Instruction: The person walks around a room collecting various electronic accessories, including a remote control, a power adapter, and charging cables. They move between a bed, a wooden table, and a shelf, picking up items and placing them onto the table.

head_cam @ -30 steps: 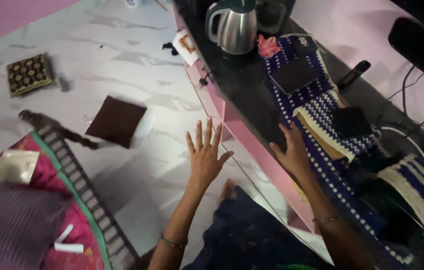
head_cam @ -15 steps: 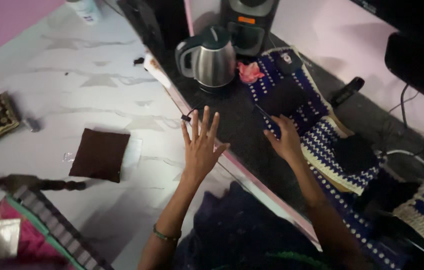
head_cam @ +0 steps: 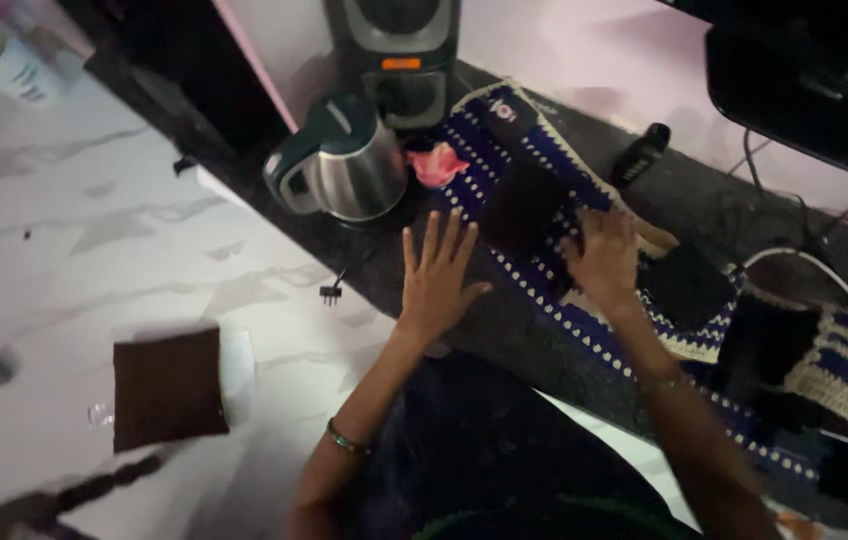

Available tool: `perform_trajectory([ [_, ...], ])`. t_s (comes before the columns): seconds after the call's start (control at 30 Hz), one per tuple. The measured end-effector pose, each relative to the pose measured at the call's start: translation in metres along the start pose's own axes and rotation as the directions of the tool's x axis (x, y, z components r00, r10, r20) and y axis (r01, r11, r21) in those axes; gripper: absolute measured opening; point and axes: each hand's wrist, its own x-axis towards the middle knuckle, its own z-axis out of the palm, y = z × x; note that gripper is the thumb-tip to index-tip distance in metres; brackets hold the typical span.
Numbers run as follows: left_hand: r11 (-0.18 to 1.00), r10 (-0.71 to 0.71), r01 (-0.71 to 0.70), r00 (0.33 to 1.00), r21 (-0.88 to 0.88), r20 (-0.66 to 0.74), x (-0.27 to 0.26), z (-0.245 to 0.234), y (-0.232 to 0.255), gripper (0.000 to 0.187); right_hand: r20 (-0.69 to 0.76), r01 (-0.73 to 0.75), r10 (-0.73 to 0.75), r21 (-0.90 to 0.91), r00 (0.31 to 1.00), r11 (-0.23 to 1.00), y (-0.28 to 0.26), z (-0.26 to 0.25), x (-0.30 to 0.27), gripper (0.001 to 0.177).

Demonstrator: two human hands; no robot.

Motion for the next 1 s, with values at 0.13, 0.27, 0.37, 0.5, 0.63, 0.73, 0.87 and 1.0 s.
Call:
perform_trajectory([
  [0.13, 0.993, 0.115, -0.115, 0.993, -0.013, 0.024, 0.019, 0.017, -0.013, 0.094, 0.12, -0.148, 0.171, -0.178, 0.978, 0.973, 0.055, 0.024, 0.036, 0.047],
  [0.27, 0.984, 0.176, -0.176, 0.983, -0.007, 0.047, 0.023, 0.022, -0.03, 0.092, 0.352, -0.226, 0.32, -0.283, 0.88, 0.932, 0.079, 0.051, 0.056, 0.046],
  [0.37, 0.985, 0.171, -0.17, 0.982, -0.025, 0.075, 0.023, 0.02, -0.045, 0.091, 0.479, -0.247, 0.393, -0.339, 0.785, 0.908, 0.074, 0.063, 0.062, 0.05],
  [0.5, 0.984, 0.177, -0.177, 0.973, -0.011, 0.145, 0.023, 0.023, -0.063, 0.088, 0.419, -0.198, 0.356, -0.375, 0.835, 0.906, 0.065, 0.081, 0.059, 0.049],
  [0.63, 0.977, 0.213, -0.208, 0.959, -0.048, 0.185, 0.027, 0.036, -0.071, 0.089, 0.419, -0.094, 0.314, -0.469, 0.852, 0.878, 0.05, 0.101, 0.053, 0.042],
  [0.73, 0.966, 0.253, -0.234, 0.944, -0.11, 0.211, 0.033, 0.051, -0.065, 0.089, 0.364, -0.146, 0.305, -0.404, 0.88, 0.903, 0.022, 0.088, 0.046, 0.032],
  [0.87, 0.91, 0.359, -0.327, 0.929, -0.254, 0.092, 0.032, 0.074, -0.056, 0.089, 0.172, -0.341, 0.348, -0.072, 0.921, 0.937, -0.02, 0.039, 0.038, 0.042],
  [1.0, 0.831, 0.424, -0.366, 0.904, -0.419, 0.051, 0.038, 0.087, -0.042, 0.092, 0.143, -0.399, 0.372, 0.288, 0.917, 0.871, -0.043, -0.018, 0.031, 0.046],
])
